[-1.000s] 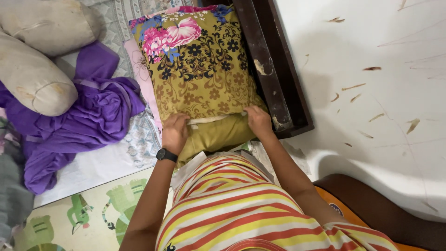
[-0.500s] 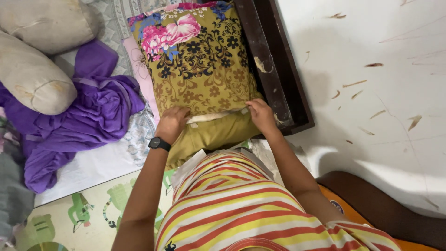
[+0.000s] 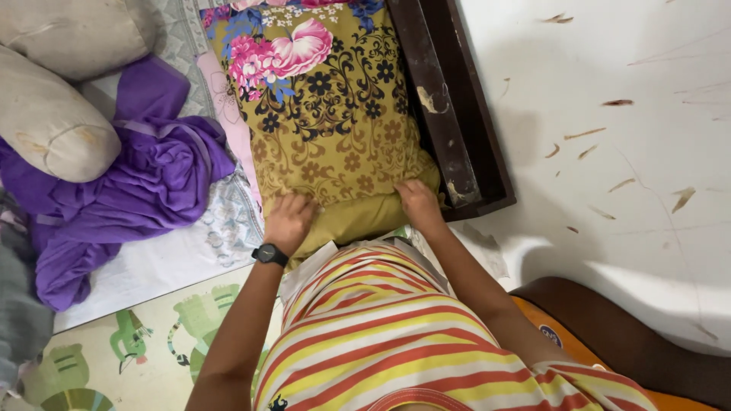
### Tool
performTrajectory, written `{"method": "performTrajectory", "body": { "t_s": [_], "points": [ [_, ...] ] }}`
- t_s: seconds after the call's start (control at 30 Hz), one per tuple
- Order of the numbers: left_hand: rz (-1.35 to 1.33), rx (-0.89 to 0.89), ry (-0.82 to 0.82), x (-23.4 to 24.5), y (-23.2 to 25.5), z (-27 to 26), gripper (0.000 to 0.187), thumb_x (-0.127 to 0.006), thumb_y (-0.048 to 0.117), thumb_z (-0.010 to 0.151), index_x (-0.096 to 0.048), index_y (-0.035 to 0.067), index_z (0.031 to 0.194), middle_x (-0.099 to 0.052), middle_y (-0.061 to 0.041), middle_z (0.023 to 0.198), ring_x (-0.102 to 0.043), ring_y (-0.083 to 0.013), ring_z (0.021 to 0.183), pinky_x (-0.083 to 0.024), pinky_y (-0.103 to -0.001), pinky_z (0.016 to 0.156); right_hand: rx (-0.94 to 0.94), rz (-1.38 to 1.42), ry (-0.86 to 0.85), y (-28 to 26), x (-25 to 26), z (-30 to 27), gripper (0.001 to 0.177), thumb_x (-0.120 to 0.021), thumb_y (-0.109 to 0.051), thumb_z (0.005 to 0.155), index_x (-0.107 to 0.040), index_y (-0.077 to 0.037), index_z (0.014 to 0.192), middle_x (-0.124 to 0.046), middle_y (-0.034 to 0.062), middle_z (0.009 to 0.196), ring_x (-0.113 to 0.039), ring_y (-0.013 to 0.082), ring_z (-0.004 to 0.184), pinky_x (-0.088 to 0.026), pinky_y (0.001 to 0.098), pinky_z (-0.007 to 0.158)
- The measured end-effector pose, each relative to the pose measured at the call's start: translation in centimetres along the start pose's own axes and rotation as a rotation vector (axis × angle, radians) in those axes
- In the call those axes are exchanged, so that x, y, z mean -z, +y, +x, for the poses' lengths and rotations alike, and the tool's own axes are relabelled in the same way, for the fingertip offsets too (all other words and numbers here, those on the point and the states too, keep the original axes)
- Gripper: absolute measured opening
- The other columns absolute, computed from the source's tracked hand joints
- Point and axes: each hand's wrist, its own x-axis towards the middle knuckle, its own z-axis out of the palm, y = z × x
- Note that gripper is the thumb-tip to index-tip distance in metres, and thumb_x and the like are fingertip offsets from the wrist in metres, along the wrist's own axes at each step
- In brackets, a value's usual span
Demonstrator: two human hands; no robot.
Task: Replacing the covers on bed pillows.
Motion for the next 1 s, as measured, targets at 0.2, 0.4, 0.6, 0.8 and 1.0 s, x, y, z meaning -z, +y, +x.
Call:
{"method": "performTrajectory", "body": {
  "t_s": [0.2, 0.4, 0.6, 0.8, 1.0],
  "points": [
    [0.079, 0.066, -0.019, -1.8, 0.8, -0.3, 0.028, -0.07, 0.021, 0.086, -0.076, 0.007, 0.109, -0.066, -0.008, 0.098, -0.061, -0.0281, 0.101, -0.046, -0.053, 0.098, -0.023, -0.043, -0.05, 0.1, -3.2, -0.1, 0.035, -0.062, -0.005, 0.089, -0.073, -0.002, 0.122, -0.072, 0.0152, 0.113, -0.065, 0.0325, 0.108, -0.052, 0.0429, 0.094],
    [-0.421, 0.59, 0.131, -3.6, -2.2, -0.9, 0.018, -0.067, 0.022, 0.102, -0.072, 0.007, 0.096, -0.07, -0.013, 0.102, -0.064, -0.0349, 0.102, -0.05, -0.046, 0.095, -0.194, -0.052, -0.145, -1.6, 0.0, 2.0, 0.035, -0.057, -0.02, 0.1, -0.07, -0.005, 0.129, -0.074, 0.0158, 0.106, -0.065, 0.0318, 0.106, -0.046, 0.0456, 0.102],
    [-0.135, 1.034, 0.316, -9.3, -9.5, -1.8, 0.078, -0.093, 0.039, 0.079, -0.056, -0.007, 0.131, -0.063, -0.029, 0.121, -0.058, -0.0449, 0.111, -0.047, -0.052, 0.094, -0.346, -0.164, -0.176, -2.3, 0.5, 7.0, 0.056, -0.059, -0.05, 0.1, -0.062, -0.006, 0.135, -0.062, 0.0221, 0.131, -0.049, 0.0389, 0.133, -0.033, 0.0541, 0.111],
    [-0.882, 1.393, 0.058, -8.0, -12.3, -0.4, 0.096, -0.089, 0.033, 0.079, -0.037, -0.008, 0.148, -0.061, -0.022, 0.133, -0.066, -0.0278, 0.117, -0.054, -0.038, 0.097, -0.445, 0.06, -0.317, -6.1, 1.3, 13.1, 0.086, -0.06, -0.06, 0.094, -0.032, -0.009, 0.157, -0.033, 0.0229, 0.161, -0.029, 0.0407, 0.149, -0.026, 0.0556, 0.119],
    [-1.408, 1.282, -0.038, -6.3, -11.6, 3.1, 0.063, -0.067, 0.005, 0.085, -0.051, -0.007, 0.144, -0.072, -0.017, 0.113, -0.071, -0.0272, 0.09, -0.056, -0.041, 0.077, -0.36, 0.167, -0.403, -12.7, 2.8, 19.1, 0.091, -0.059, -0.062, 0.094, -0.029, -0.006, 0.159, -0.033, 0.021, 0.163, -0.032, 0.0395, 0.15, -0.028, 0.057, 0.12]
  ]
}}
